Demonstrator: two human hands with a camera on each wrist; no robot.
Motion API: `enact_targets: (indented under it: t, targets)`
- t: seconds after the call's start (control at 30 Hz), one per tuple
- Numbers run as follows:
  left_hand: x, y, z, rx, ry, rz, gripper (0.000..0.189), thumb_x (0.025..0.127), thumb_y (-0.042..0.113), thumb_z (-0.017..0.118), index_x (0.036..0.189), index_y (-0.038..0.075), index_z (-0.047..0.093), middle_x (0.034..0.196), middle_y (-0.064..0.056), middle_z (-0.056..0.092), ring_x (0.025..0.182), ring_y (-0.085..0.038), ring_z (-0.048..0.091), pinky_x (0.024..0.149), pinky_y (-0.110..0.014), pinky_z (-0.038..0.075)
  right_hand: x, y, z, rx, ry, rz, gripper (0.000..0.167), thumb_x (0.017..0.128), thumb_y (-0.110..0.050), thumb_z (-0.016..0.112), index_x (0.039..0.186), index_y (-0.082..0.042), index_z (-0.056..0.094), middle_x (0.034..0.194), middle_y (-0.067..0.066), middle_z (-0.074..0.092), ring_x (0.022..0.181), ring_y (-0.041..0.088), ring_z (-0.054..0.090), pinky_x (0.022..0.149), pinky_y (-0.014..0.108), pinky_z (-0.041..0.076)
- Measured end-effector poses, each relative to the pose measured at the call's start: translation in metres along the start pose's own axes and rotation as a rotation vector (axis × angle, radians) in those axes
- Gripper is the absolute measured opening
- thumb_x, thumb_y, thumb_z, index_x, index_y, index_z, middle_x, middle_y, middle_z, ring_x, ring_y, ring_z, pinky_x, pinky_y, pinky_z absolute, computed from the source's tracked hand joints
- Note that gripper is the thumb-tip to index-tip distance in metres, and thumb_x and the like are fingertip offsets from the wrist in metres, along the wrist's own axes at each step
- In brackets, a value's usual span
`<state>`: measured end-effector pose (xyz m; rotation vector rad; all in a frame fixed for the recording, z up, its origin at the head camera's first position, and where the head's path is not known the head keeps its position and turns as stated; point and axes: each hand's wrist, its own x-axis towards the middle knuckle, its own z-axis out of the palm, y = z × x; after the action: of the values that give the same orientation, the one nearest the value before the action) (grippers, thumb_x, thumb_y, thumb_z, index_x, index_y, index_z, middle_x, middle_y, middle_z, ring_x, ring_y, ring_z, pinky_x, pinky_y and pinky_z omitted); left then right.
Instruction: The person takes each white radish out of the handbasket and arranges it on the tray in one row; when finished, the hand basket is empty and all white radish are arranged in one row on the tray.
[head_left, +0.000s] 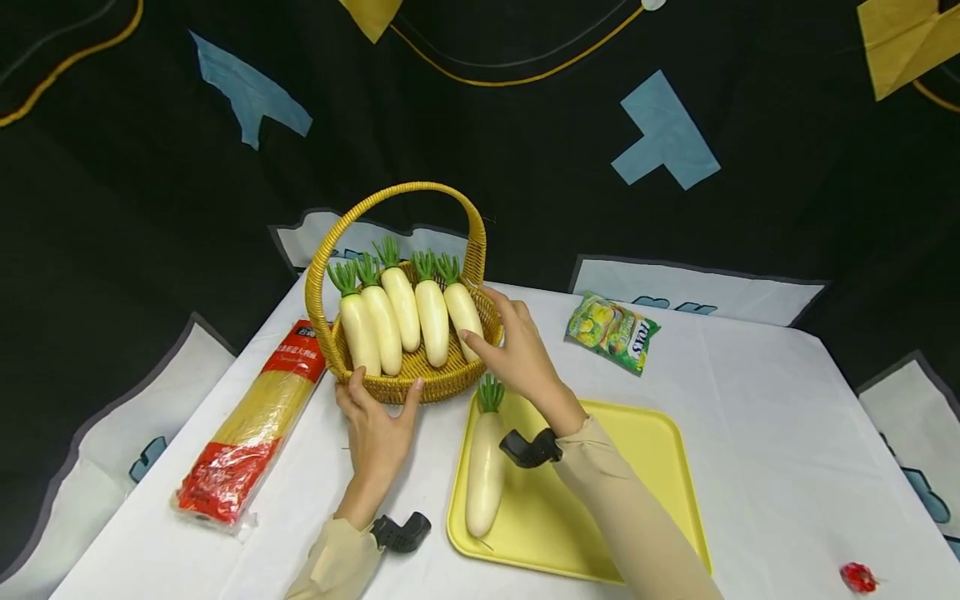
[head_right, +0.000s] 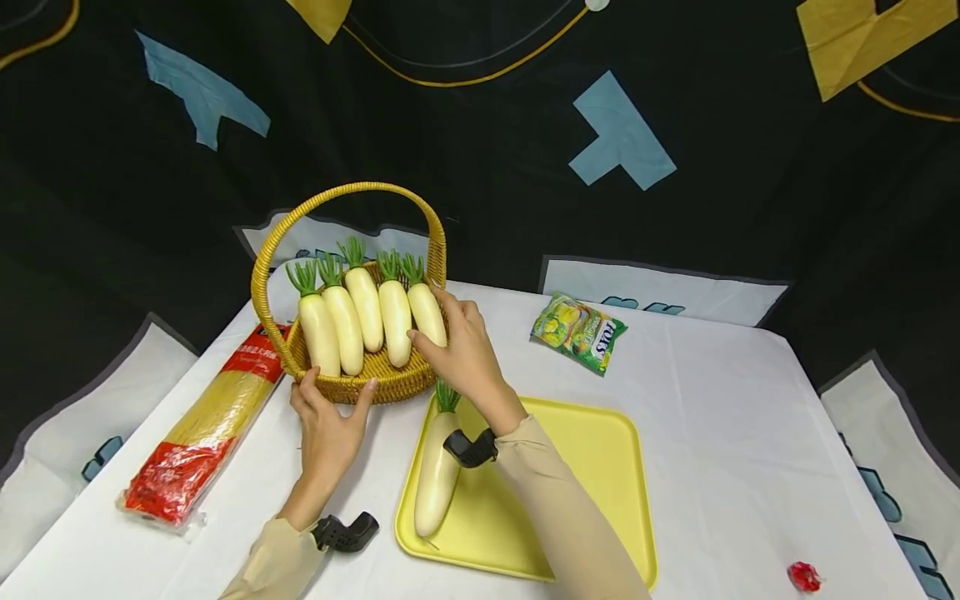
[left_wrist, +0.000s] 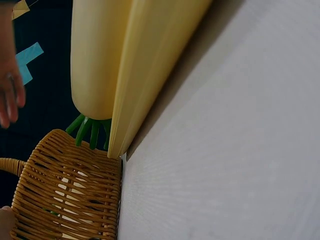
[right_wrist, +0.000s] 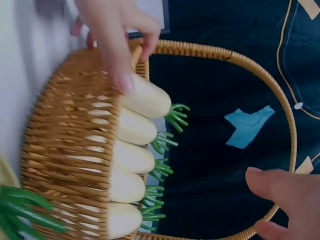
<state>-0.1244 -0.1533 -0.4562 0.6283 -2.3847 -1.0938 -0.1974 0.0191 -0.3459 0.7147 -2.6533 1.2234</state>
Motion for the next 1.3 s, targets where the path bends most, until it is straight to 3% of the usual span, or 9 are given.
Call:
enact_targets:
  t: [0.2, 0.5, 0.83, 1.3]
  targets:
    - [0.0, -0.002, 0.001, 0.012, 0.01, 0.019, 0.089, 0.077, 0.064, 0.054, 0.138, 0.012, 0.015, 0.141, -0.034, 0.008, 0.091, -0.051, 0.052, 0.068, -0.054, 0.045, 0.03, -0.006, 0.007, -0.023, -0.079, -0.021, 0.062, 0.086, -0.033, 0.06, 0.14, -0.02, 0.033, 0.129, 0.016, 0.042, 0.11, 0.027, 0.048, 0.088, 0.046, 0.044]
    - [0.0, -0.002, 0.0, 0.01, 0.011, 0.029, 0.089, 0.077, 0.063, 0.055, 0.137, 0.011, 0.015, 0.14, -0.034, 0.009, 0.092, -0.052, 0.052, 0.069, -0.055, 0.045, 0.054, 0.001, 0.026, -0.064, -0.16, 0.061, 0.064, 0.085, -0.032, 0.062, 0.14, -0.023, 0.031, 0.131, 0.017, 0.04, 0.113, 0.029, 0.047, 0.091, 0.046, 0.044]
    - [-0.001, -0.003, 0.0, 0.01, 0.016, 0.02, 0.087, 0.078, 0.062, 0.054, 0.137, 0.012, 0.015, 0.142, -0.034, 0.007, 0.098, -0.054, 0.049, 0.071, -0.057, 0.043, 0.065, 0.015, 0.041, -0.131, -0.185, 0.118, 0.063, 0.084, -0.029, 0.064, 0.139, -0.022, 0.035, 0.138, 0.023, 0.032, 0.124, 0.037, 0.036, 0.094, 0.051, 0.04]
    - [-0.001, -0.002, -0.002, 0.01, -0.005, 0.017, 0.089, 0.078, 0.063, 0.054, 0.138, 0.011, 0.014, 0.142, -0.034, 0.006, 0.101, -0.054, 0.047, 0.075, -0.057, 0.042, 0.072, 0.03, 0.056, -0.182, -0.271, 0.208, 0.068, 0.085, -0.023, 0.062, 0.142, -0.018, 0.027, 0.136, 0.028, 0.03, 0.12, 0.039, 0.043, 0.09, 0.046, 0.045]
